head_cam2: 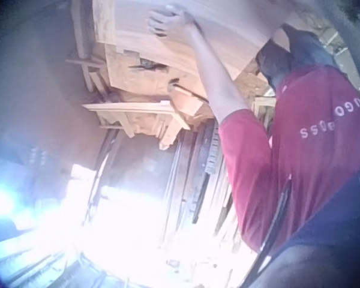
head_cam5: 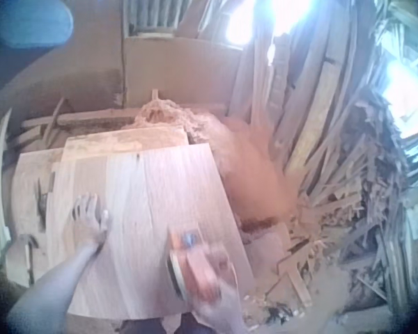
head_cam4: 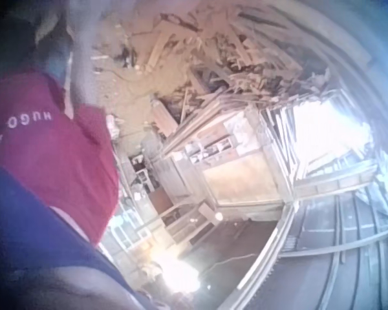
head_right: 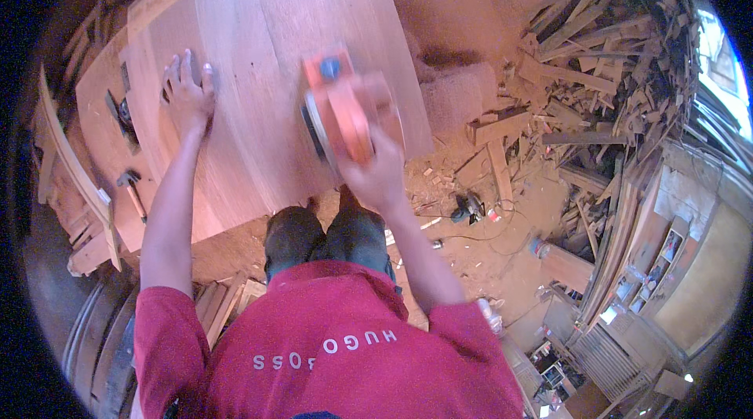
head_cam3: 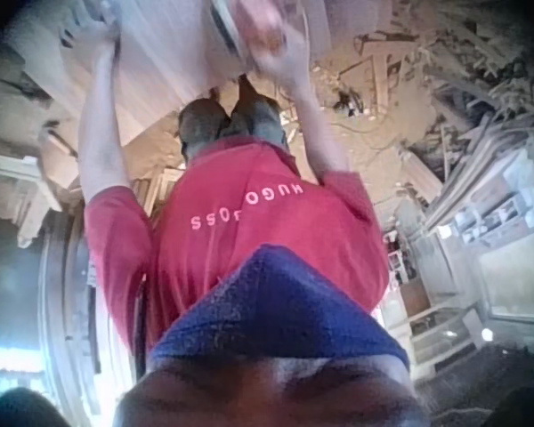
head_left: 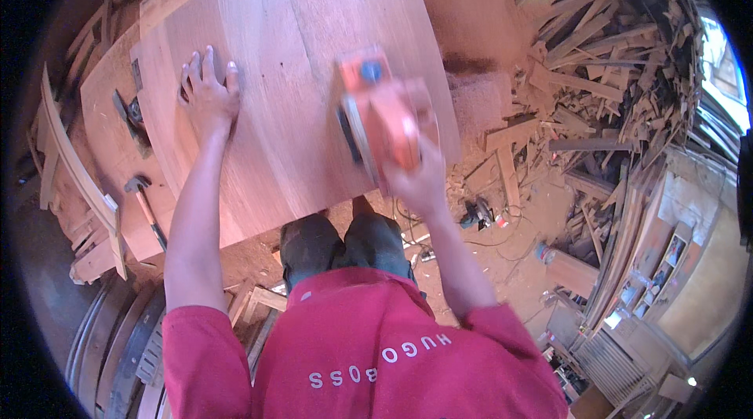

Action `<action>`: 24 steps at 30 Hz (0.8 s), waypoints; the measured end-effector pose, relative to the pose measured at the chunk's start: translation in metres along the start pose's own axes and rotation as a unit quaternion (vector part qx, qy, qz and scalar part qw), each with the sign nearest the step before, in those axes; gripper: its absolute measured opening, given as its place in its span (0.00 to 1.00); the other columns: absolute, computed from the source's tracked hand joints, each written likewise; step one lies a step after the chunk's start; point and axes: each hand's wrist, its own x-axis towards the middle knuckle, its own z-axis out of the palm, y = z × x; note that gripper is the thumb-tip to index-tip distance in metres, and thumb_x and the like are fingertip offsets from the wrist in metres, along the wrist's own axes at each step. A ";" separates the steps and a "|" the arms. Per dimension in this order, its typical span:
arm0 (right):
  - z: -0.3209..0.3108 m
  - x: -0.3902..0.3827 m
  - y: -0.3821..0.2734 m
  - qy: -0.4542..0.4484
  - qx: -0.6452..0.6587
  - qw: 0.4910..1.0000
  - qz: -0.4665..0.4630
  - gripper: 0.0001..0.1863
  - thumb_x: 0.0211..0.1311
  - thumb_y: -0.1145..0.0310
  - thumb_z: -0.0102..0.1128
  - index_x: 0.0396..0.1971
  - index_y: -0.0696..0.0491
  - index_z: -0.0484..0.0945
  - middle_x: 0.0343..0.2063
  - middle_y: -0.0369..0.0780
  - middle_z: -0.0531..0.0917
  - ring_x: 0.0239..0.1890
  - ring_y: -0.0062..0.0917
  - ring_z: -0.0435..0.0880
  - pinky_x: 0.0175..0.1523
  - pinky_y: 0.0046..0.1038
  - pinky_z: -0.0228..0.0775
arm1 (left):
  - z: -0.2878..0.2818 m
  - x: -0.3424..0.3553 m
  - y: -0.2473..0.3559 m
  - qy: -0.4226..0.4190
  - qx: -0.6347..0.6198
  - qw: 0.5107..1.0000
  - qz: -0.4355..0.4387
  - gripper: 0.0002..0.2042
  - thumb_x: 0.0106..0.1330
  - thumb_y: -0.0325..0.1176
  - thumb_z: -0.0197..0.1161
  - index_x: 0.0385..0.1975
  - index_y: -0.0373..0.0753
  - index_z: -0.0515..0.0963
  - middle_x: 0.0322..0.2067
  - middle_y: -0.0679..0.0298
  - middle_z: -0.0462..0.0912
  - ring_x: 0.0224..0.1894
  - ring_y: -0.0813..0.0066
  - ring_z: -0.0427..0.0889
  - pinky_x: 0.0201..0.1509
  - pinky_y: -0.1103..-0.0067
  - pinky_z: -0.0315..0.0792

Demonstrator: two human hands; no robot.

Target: The person uses an electric hand planer to smooth the surface of a wooden board, clears the resulting sawdust, and then uses a hammer and chisel to carve along a marked line on the wood.

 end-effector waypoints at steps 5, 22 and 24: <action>-0.020 -0.173 0.017 0.008 0.020 0.986 0.164 0.15 0.47 0.71 0.67 0.37 0.58 0.81 0.27 0.44 0.84 0.31 0.29 0.86 0.38 0.32 0.77 | 0.007 -0.001 0.000 0.013 0.002 1.000 0.000 0.30 0.70 0.58 0.51 0.69 0.53 0.68 0.71 0.59 0.64 0.74 0.56 0.58 0.75 0.53 0.47; 0.019 -0.016 -0.019 -0.007 0.037 0.991 0.131 0.10 0.53 0.72 0.66 0.35 0.58 0.79 0.25 0.48 0.82 0.30 0.35 0.87 0.37 0.35 0.75 | -0.005 0.002 0.004 -0.002 0.001 1.000 0.008 0.30 0.69 0.55 0.53 0.70 0.49 0.68 0.69 0.57 0.66 0.73 0.54 0.59 0.74 0.53 0.48; 0.025 0.011 -0.026 0.003 0.028 0.995 0.096 0.10 0.54 0.71 0.67 0.35 0.59 0.79 0.25 0.48 0.82 0.30 0.32 0.86 0.37 0.34 0.75 | -0.008 0.003 0.005 -0.006 -0.008 1.000 0.007 0.31 0.69 0.55 0.53 0.70 0.49 0.68 0.70 0.57 0.66 0.73 0.54 0.59 0.74 0.52 0.49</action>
